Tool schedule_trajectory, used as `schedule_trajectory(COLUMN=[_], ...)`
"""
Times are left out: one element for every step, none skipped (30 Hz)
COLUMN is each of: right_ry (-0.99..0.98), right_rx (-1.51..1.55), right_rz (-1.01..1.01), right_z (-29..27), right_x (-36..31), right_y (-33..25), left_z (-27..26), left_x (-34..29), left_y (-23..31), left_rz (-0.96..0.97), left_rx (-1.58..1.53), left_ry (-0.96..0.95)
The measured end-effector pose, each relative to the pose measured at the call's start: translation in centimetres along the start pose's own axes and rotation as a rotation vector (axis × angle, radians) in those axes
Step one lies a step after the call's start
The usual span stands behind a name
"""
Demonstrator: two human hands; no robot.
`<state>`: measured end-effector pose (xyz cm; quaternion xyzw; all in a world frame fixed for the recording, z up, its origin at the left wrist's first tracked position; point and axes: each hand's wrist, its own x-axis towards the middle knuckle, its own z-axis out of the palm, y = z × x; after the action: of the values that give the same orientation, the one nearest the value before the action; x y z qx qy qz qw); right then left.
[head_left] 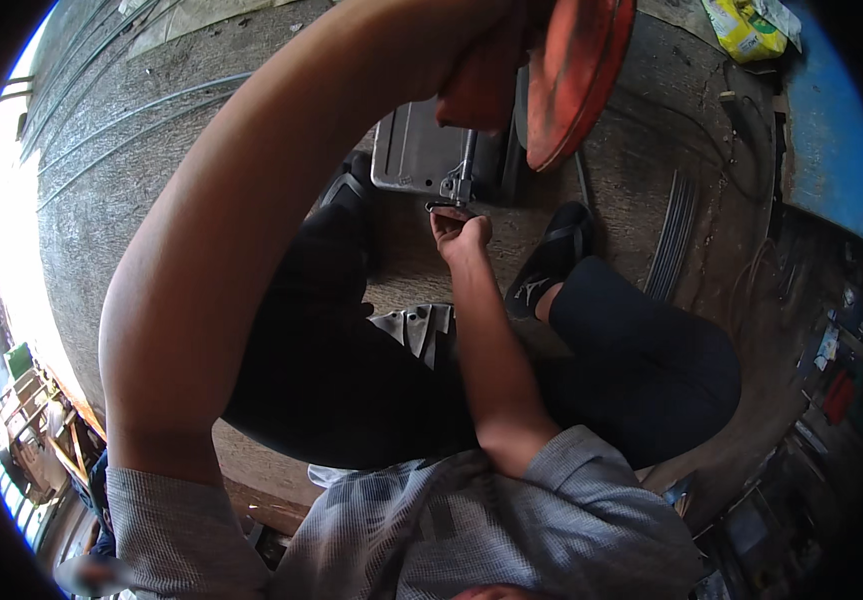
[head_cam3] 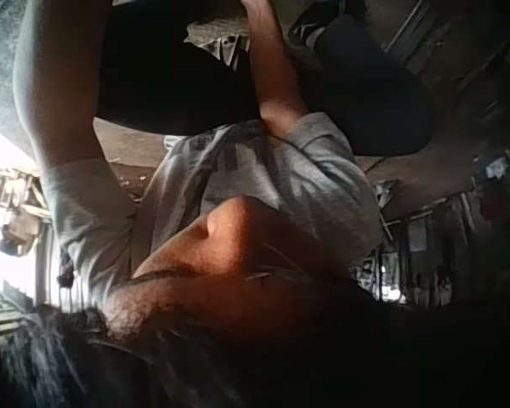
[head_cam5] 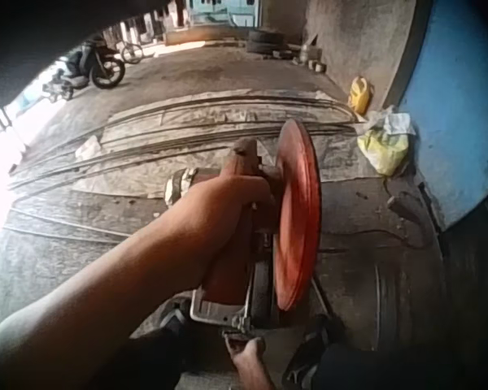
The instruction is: The person is using a metal chop saw to cut metal tubing into shorter pieces.
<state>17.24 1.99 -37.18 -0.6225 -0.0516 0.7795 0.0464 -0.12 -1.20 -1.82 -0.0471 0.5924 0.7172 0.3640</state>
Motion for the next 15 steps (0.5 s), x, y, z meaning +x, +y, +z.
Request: schedule_trajectory(right_ry=[0.027, -0.03, -0.075, -0.075, -0.106, -0.114, -0.1, -0.076, -0.096, -0.062, -0.049, -0.054, -0.046, -0.13, -0.205], right_rx=[-0.006, -0.011, -0.022, 0.024, 0.03, 0.046, 0.059, 0.063, 0.065, 0.005, -0.055, -0.082, -0.094, -0.139, -0.184], right_rz=[0.011, 0.01, -0.001, -0.005, 0.005, 0.028, 0.039, 0.021, 0.017, 0.035, 0.051, 0.124, 0.111, 0.155, 0.16], right_z=[-0.1, -0.1, -0.1, 0.0, 0.0, 0.0, -0.2, -0.2, -0.3, -0.4, -0.5, -0.8, -1.4, -1.4, -1.6], right_x=[-0.2, -0.5, -0.7, -1.0, -1.1, -1.2, -1.2, -0.9, -0.6, -0.2, 0.2, 0.6, 0.7, 1.0, 1.0], right_y=[0.1, -0.1, -0.2, -0.2, -0.3, -0.1, -0.2, -0.1, -0.1, -0.3, -0.4, -0.8, -1.0, -1.4, -1.8], left_z=[-0.2, -0.3, -0.6, -1.1, -1.3, -1.6, -1.8, -1.4, -1.4, -1.4, -1.5, -1.4, -1.4, -1.5, -1.5], left_x=[0.0, -0.1, -0.2, -0.6, -0.6, -0.5, -0.4, 0.2, 0.6, 1.0, 1.5, 1.9, 2.1, 2.5, 2.8], left_y=[0.0, 0.2, 0.3, 0.3, 0.4, 0.4, 0.3, -0.1, -0.2, -0.6, -0.9, -1.2, -1.7, -1.6, -1.7], left_rz=[0.001, 0.009, 0.022, 0.053, 0.074, 0.056, 0.032, 0.037, 0.04, 0.045, 0.046, 0.044, 0.097, 0.163, 0.135], left_rx=[-0.008, 0.013, 0.037, 0.035, 0.037, 0.064, 0.089, 0.05, 0.05, 0.062, 0.072, 0.065, 0.128, 0.211, 0.183], left_ry=[0.009, -0.027, -0.065, -0.099, -0.101, -0.102, -0.104, -0.045, -0.047, -0.048, -0.048, -0.047, -0.057, -0.051, -0.057])
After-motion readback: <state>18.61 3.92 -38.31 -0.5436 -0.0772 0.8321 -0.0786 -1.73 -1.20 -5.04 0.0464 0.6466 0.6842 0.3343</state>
